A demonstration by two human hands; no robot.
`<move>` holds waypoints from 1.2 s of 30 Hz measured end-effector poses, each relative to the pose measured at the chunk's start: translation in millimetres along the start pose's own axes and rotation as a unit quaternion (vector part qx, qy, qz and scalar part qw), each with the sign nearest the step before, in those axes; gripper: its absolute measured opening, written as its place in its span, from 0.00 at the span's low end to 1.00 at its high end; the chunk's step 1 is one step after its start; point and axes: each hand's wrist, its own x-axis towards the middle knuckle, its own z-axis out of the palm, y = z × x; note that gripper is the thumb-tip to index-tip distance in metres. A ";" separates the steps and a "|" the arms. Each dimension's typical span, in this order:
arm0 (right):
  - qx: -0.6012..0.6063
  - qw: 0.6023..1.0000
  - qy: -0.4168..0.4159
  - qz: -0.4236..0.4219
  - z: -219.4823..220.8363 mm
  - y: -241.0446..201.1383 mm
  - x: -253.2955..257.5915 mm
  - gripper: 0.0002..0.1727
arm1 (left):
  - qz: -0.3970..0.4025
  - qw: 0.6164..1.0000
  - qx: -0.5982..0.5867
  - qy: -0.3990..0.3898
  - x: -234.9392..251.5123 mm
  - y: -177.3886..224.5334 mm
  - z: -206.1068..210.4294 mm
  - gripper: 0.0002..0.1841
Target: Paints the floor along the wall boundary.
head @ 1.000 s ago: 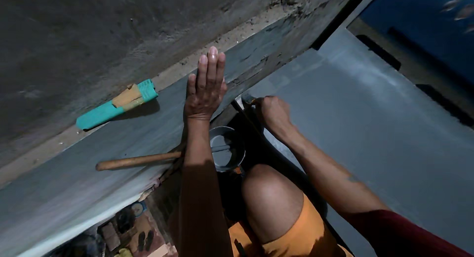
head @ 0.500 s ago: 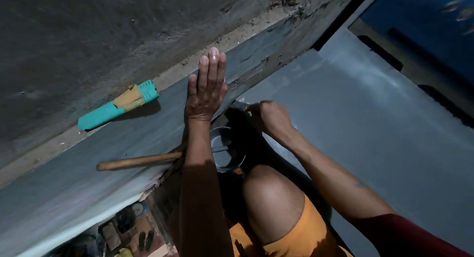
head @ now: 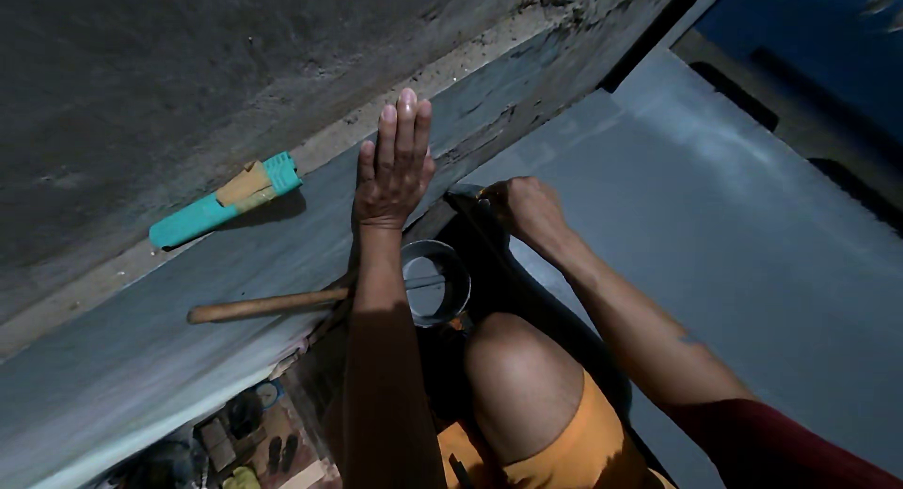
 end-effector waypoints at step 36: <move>-0.022 0.998 -0.006 -0.056 5.1 3.1 -21.2 0.09 | 0.002 1.000 -0.003 -0.012 0.0 -0.5 -2.6 0.36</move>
